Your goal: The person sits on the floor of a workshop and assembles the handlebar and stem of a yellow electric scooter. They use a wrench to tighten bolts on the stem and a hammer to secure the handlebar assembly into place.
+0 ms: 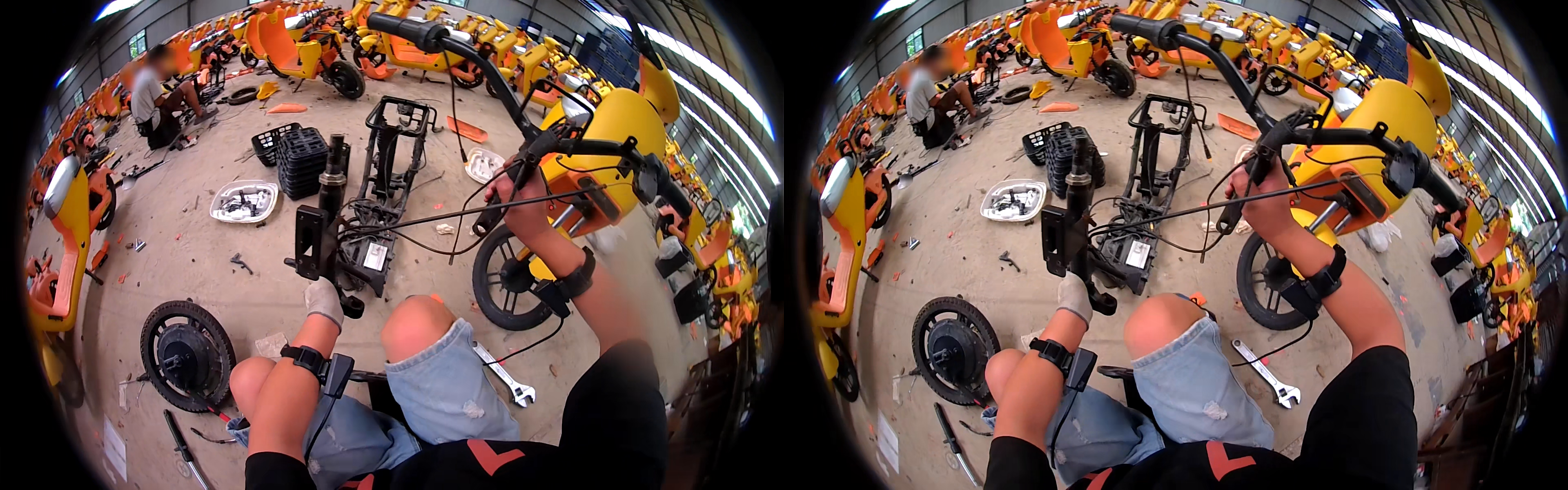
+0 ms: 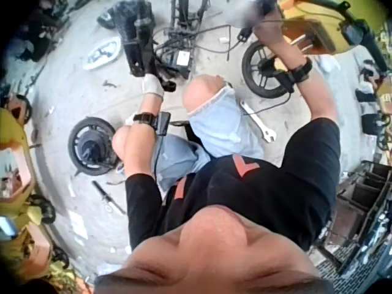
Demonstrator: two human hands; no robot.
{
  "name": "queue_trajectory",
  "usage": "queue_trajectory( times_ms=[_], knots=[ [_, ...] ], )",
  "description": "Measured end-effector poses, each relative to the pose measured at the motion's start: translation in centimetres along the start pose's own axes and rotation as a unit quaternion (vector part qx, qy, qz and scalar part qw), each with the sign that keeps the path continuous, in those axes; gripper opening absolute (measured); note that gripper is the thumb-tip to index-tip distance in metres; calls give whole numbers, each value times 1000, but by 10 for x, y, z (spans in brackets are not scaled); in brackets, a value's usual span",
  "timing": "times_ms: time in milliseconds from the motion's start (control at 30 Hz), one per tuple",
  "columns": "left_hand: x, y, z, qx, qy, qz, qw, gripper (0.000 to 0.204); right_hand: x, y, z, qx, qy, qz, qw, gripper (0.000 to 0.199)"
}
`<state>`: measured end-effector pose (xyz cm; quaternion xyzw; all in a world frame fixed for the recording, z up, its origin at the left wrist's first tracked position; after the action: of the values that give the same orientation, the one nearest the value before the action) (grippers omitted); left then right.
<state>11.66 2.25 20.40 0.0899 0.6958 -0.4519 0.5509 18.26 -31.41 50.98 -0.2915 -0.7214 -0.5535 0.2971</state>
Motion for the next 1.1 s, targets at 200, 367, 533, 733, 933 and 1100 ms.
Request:
queue_trajectory(
  times_ms=[200,367,533,733,933,1100],
  knots=[
    [-14,4,-1,39,-117,54,991,44,-7,-7,-36,49,-177,30,982,26],
    [-1,10,34,123,-148,-11,981,29,-17,-20,-64,9,-225,87,970,36],
    [-22,-9,29,68,-162,-31,984,30,4,-20,-65,67,-251,115,959,36],
    [-31,-20,29,48,-173,-25,983,33,25,-15,-41,38,-226,76,970,32],
    [-27,-27,25,32,-138,-44,989,35,41,24,2,-27,-186,55,981,26],
    [30,79,-8,80,63,103,989,23,70,63,53,-73,-191,3,979,25]
  ],
)
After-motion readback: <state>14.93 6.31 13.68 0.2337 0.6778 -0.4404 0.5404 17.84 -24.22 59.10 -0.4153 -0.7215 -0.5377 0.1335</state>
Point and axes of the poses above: each hand's wrist, its own y-axis towards the middle knuckle, its own z-axis out of the palm, x = y × z, the point moved 4 cm from there along y, towards the middle knuckle, and after that the axes turned 2 degrees about -y, right-handed, at the moved point
